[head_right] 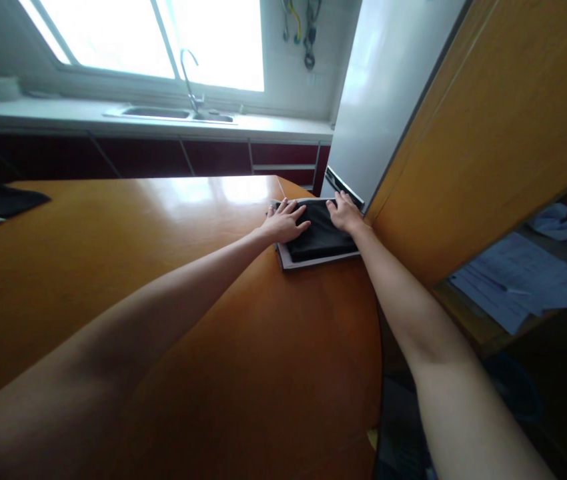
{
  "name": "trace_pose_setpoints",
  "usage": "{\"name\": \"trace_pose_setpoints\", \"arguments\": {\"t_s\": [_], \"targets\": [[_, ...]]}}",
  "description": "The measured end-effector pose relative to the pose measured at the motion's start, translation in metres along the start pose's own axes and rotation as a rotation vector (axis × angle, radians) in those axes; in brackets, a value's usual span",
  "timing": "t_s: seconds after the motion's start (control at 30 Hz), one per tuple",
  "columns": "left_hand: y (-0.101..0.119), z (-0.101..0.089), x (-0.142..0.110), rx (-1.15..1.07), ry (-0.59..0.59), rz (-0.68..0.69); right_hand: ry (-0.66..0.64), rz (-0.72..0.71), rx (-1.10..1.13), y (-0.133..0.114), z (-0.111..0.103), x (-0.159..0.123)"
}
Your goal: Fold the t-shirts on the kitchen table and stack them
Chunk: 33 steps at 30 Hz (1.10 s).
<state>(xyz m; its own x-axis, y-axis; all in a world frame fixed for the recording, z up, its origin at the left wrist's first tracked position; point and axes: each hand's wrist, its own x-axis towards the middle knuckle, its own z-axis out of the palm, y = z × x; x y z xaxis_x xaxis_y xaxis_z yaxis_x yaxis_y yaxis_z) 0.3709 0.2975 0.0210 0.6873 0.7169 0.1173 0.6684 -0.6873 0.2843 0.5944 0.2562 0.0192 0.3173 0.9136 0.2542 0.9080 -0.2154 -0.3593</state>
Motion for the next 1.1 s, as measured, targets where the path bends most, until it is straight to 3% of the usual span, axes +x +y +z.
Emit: {"name": "trace_pose_setpoints", "arguments": {"t_s": [0.07, 0.13, 0.2, 0.27, 0.33, 0.4, 0.53, 0.67, 0.83, 0.97, 1.1], "targets": [[-0.003, -0.002, -0.004, -0.044, 0.034, -0.008, -0.087, 0.024, 0.014, -0.005, 0.008, 0.007], [-0.015, -0.007, -0.013, -0.108, 0.165, 0.0, -0.116, 0.069, 0.032, -0.006, 0.012, 0.005], [-0.04, -0.017, -0.029, -0.156, 0.366, 0.018, 0.002, 0.083, 0.077, -0.008, 0.009, -0.003], [-0.076, -0.029, -0.054, -0.166, 0.498, 0.015, 0.219, 0.04, 0.153, -0.02, 0.0, -0.018], [-0.116, -0.04, -0.085, -0.167, 0.535, -0.048, 0.398, -0.047, 0.248, -0.045, -0.008, -0.04], [-0.151, -0.048, -0.121, -0.152, 0.51, -0.17, 0.455, -0.155, 0.345, -0.082, -0.01, -0.068], [-0.188, -0.053, -0.204, -0.061, 0.394, -0.41, 0.231, -0.416, 0.47, -0.17, 0.012, -0.133], [-0.19, -0.051, -0.285, 0.05, 0.207, -0.49, -0.04, -0.528, 0.385, -0.235, 0.048, -0.183], [-0.172, -0.051, -0.358, 0.146, 0.092, -0.504, -0.227, -0.382, 0.334, -0.284, 0.078, -0.215], [-0.155, -0.056, -0.382, 0.174, 0.092, -0.491, -0.333, -0.243, 0.252, -0.306, 0.089, -0.234], [-0.15, -0.055, -0.386, 0.156, 0.08, -0.492, -0.34, -0.262, 0.063, -0.314, 0.097, -0.247]]}}
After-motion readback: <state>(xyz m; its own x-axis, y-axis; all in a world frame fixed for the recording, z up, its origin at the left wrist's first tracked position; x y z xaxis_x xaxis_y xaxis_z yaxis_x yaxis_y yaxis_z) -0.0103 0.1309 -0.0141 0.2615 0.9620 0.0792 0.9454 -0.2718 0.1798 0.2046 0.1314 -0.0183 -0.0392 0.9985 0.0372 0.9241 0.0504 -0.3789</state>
